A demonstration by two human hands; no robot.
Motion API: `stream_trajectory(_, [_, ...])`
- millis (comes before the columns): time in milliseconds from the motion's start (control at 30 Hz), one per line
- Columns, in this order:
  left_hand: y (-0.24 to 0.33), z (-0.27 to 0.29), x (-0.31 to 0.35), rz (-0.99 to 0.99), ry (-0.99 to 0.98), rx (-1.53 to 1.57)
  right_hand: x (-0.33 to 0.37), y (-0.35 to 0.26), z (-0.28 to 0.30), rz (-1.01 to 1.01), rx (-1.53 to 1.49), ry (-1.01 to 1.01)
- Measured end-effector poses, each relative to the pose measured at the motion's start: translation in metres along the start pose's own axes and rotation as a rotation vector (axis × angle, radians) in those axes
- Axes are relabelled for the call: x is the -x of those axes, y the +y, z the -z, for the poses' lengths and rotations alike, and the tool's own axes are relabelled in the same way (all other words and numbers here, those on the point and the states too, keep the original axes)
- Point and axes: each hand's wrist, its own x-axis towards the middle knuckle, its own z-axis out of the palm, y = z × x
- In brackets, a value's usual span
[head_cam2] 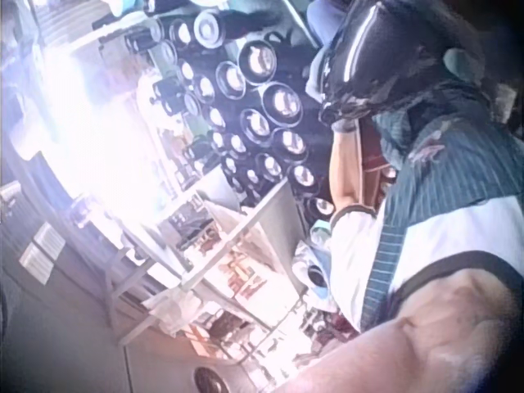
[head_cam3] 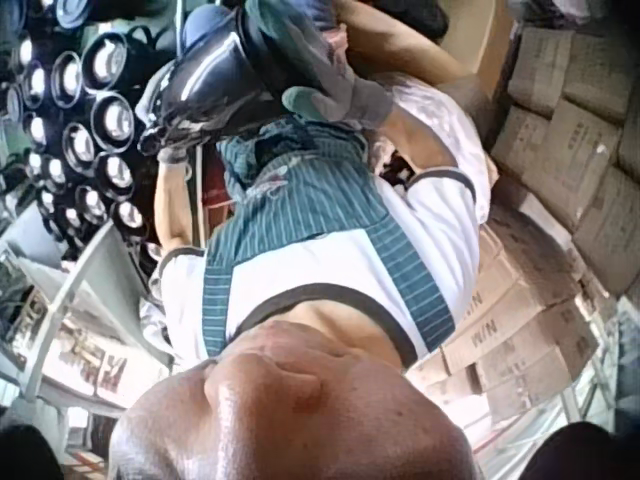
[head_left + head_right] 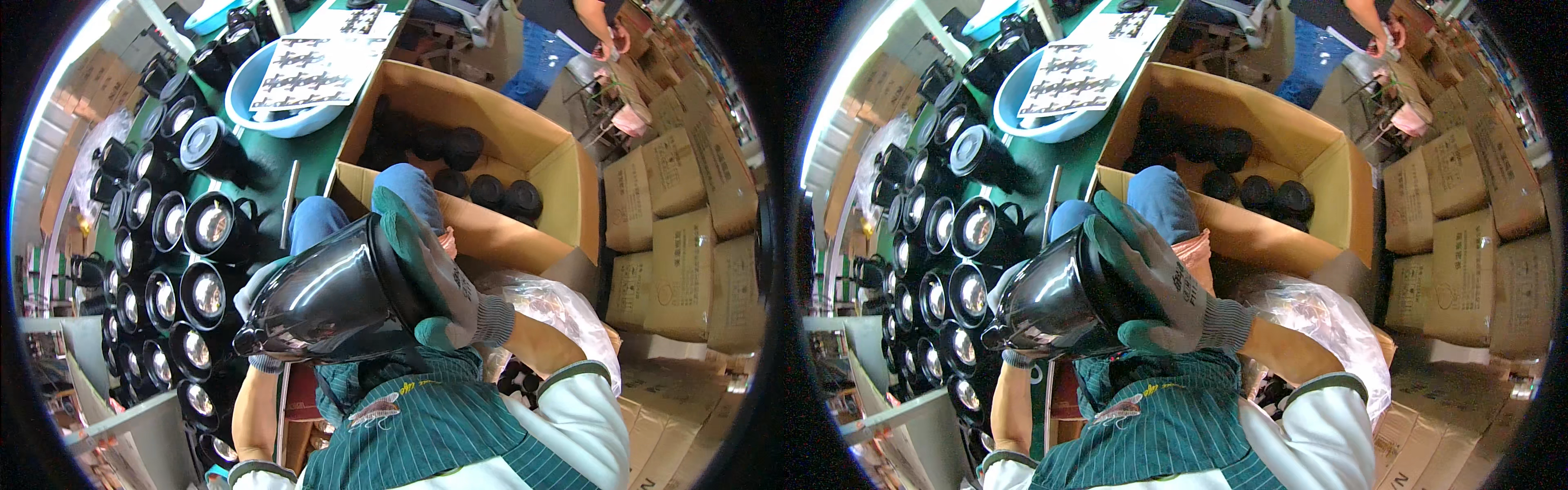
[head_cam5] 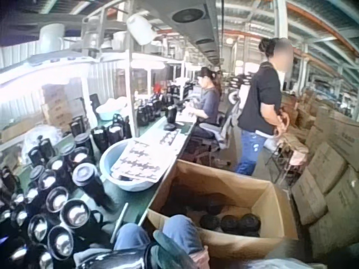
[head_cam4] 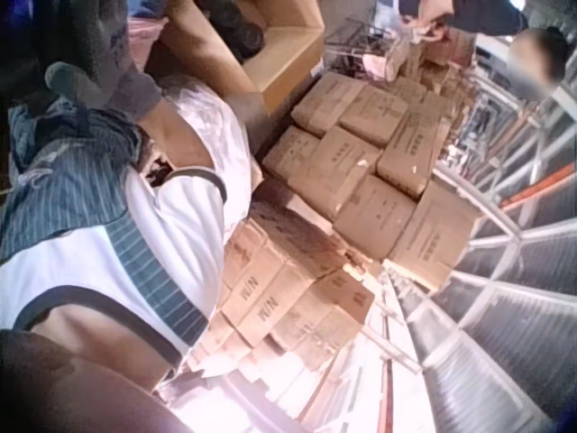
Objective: The person assembles black kettles by inserting a metal rod into the base and attaching a lid. They handle each kettle one at a time, placing finished units on a nearby table.
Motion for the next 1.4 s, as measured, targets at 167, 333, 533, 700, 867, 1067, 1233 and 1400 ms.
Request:
stream_trajectory(167, [-0.005,0.01,0.013,0.017,0.062,-0.063,-0.008,-0.005,-0.011,-0.034,-0.054,0.111])
stream_trajectory(333, [0.078,-0.007,-0.009,-0.149,0.063,-0.356,0.005,0.001,-0.027,-0.302,-0.469,0.238])
stream_trajectory(533, [0.102,0.0,-0.019,-0.172,-0.022,-0.428,0.001,0.003,-0.023,-0.391,-0.707,0.306])
stream_trajectory(700, [0.097,0.009,-0.028,-0.191,-0.103,-0.477,0.004,0.007,-0.025,-0.4,-0.745,0.366])
stream_trajectory(867, [0.106,0.007,-0.033,-0.262,-0.146,-0.55,0.024,0.02,-0.028,-0.502,-0.885,0.412])
stream_trajectory(1067, [0.13,-0.016,-0.055,-0.09,-0.285,-0.471,0.066,0.052,-0.017,-0.653,-1.738,0.592])
stream_trajectory(1233, [0.159,-0.037,-0.035,0.017,-0.34,0.173,0.072,0.061,-0.016,-0.548,-0.53,0.547])
stream_trajectory(1400, [0.152,-0.045,-0.032,-0.305,-0.332,-0.001,0.054,0.047,-0.019,-0.5,-0.769,0.615])
